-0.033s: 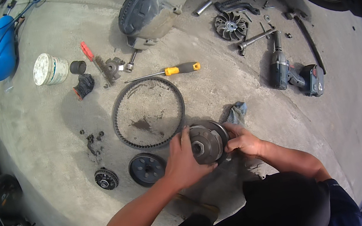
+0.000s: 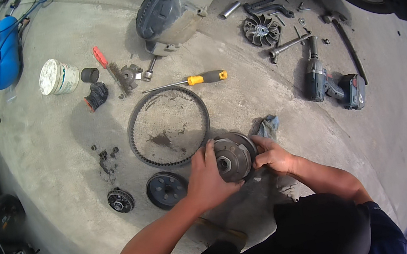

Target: The person disassembles and reassembles scooter transmission components on the ground. They use a cloth to wipe parts, a cordless impact driver to remove and install fasteners, a screwdriver and hammer to separate components, and handle a belt, pulleys, and a clutch assembly.

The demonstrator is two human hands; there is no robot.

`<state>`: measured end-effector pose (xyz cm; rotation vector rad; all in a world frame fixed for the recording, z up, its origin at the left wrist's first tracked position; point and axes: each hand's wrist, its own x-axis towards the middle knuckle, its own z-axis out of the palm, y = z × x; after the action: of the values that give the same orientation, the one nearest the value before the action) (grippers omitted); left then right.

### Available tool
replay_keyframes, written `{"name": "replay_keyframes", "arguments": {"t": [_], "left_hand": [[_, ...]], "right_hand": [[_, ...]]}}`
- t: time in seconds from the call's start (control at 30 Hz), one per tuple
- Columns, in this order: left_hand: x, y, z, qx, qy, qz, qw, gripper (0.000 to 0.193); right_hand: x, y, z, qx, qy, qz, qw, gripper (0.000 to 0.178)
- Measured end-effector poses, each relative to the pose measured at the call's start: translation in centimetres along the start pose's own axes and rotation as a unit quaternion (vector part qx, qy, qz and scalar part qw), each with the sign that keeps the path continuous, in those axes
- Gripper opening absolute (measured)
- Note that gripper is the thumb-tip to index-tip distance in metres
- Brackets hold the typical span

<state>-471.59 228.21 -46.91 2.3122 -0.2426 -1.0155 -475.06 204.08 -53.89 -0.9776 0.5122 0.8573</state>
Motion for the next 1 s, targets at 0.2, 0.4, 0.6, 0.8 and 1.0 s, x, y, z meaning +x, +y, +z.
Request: {"name": "replay_keyframes", "arguments": {"t": [0.2,0.4,0.6,0.8,1.0], "left_hand": [[1.5,-1.0,1.9,0.071,0.034,0.065,0.995,0.127],[1.5,-2.1,1.7,0.181,0.014,0.148,0.972,0.123],[3.3,-3.1,-1.5,0.207,0.062,0.068,0.974,0.121],[3.1,-3.3,-1.6,0.183,0.075,0.038,0.979,0.122],[2.4,-3.3,-1.2,0.157,0.088,0.083,0.98,0.116]], "right_hand": [[1.0,1.2,-2.1,-0.167,0.019,0.029,0.985,0.07],[-0.5,0.8,-0.9,-0.425,0.062,0.035,0.902,0.068],[-0.7,-0.5,0.7,-0.672,0.113,-0.01,0.731,0.062],[-2.1,-1.8,0.0,-0.727,0.025,0.013,0.686,0.045],[-2.2,-4.1,-0.3,-0.687,0.082,-0.068,0.718,0.057]]}}
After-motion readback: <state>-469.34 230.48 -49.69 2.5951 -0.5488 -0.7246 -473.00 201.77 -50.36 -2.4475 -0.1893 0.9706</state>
